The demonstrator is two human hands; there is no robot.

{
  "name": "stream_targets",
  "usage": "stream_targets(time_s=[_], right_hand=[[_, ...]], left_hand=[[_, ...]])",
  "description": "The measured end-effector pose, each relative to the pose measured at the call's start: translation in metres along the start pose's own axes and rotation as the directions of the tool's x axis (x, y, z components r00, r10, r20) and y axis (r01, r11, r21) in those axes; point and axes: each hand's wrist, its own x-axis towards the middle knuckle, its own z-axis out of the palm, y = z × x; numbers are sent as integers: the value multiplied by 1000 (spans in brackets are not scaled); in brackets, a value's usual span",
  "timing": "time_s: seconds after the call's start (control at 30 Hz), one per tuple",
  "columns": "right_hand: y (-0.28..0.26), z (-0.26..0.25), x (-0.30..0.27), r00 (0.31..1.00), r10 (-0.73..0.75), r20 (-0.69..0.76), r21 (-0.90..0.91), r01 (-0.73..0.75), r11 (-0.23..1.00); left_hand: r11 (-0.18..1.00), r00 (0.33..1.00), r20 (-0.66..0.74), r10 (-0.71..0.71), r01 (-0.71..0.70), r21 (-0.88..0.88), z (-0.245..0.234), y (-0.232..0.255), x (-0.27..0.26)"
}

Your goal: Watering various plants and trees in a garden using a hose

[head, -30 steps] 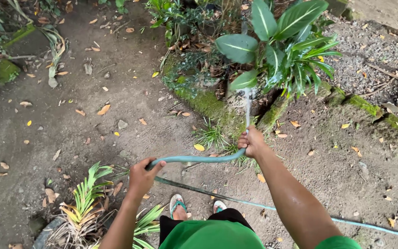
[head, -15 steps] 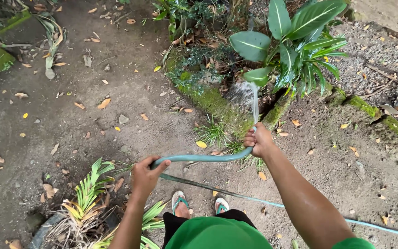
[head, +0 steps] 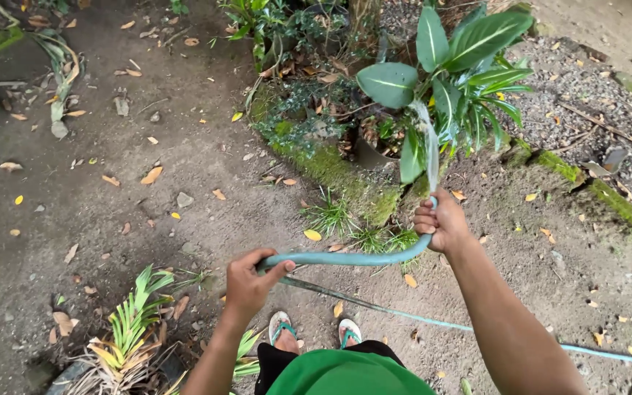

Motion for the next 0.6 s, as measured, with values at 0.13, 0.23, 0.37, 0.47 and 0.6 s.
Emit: stream_targets(time_s=[0.13, 0.23, 0.37, 0.47, 0.6], right_hand=[[-6, -18, 3, 999, 33, 23, 22, -33, 999], [-9, -26, 7, 998, 48, 35, 55, -50, 997], [-17, -26, 10, 998, 53, 39, 50, -55, 997], [-21, -25, 9, 997, 57, 44, 59, -59, 996], [-24, -30, 12, 996, 72, 49, 61, -75, 995]], left_hand=[[999, 999, 29, 32, -33, 43, 9, 3, 2], [1000, 998, 51, 25, -25, 0, 15, 12, 6], [1000, 998, 64, 27, -27, -9, 19, 23, 19], [997, 996, 49, 71, -70, -8, 23, 27, 27], [995, 992, 80, 95, -96, 12, 27, 26, 35]])
